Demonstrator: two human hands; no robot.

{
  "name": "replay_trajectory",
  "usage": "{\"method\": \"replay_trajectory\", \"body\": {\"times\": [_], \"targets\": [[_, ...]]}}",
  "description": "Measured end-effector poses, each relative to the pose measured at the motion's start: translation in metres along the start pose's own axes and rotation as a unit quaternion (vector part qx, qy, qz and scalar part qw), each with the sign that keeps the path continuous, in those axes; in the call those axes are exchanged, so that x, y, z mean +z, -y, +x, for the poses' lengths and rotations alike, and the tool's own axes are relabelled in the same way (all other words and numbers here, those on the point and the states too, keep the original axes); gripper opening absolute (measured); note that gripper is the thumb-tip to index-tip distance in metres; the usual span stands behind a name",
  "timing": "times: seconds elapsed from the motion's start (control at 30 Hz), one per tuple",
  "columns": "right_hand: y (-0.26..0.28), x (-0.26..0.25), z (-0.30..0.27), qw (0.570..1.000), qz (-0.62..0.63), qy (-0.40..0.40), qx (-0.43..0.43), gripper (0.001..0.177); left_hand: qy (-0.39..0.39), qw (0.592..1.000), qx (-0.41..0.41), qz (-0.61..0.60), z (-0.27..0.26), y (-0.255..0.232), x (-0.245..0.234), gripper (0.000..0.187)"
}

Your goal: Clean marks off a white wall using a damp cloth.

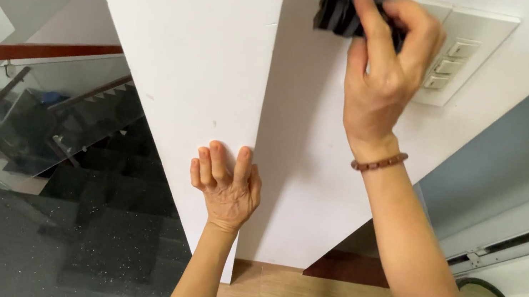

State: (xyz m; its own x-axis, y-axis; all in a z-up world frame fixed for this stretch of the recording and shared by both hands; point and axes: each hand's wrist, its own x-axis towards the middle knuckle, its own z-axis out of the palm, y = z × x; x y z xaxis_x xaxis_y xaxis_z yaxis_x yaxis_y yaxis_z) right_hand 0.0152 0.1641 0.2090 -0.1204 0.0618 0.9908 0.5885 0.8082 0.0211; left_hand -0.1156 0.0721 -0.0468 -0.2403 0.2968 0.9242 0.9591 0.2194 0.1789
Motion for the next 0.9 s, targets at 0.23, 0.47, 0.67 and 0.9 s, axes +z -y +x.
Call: {"method": "replay_trajectory", "body": {"times": [0.23, 0.47, 0.67, 0.9], "targets": [[-0.009, -0.001, -0.126, 0.993, 0.019, 0.116, -0.006, 0.043, -0.004, 1.0, 0.017, -0.007, 0.003, 0.001, -0.005, 0.078], [-0.03, -0.046, -0.13, 0.975, 0.071, 0.166, 0.131, 0.046, 0.005, 0.999, -0.024, -0.028, 0.003, -0.012, -0.005, 0.077], [-0.055, -0.034, -0.024, 0.996, 0.028, -0.01, 0.084, 0.054, -0.006, 0.999, -0.024, -0.023, -0.001, -0.011, 0.006, 0.079], [-0.038, -0.022, -0.134, 0.985, 0.034, 0.077, 0.153, 0.056, -0.009, 1.0, -0.014, -0.017, 0.001, -0.008, 0.003, 0.081]]}}
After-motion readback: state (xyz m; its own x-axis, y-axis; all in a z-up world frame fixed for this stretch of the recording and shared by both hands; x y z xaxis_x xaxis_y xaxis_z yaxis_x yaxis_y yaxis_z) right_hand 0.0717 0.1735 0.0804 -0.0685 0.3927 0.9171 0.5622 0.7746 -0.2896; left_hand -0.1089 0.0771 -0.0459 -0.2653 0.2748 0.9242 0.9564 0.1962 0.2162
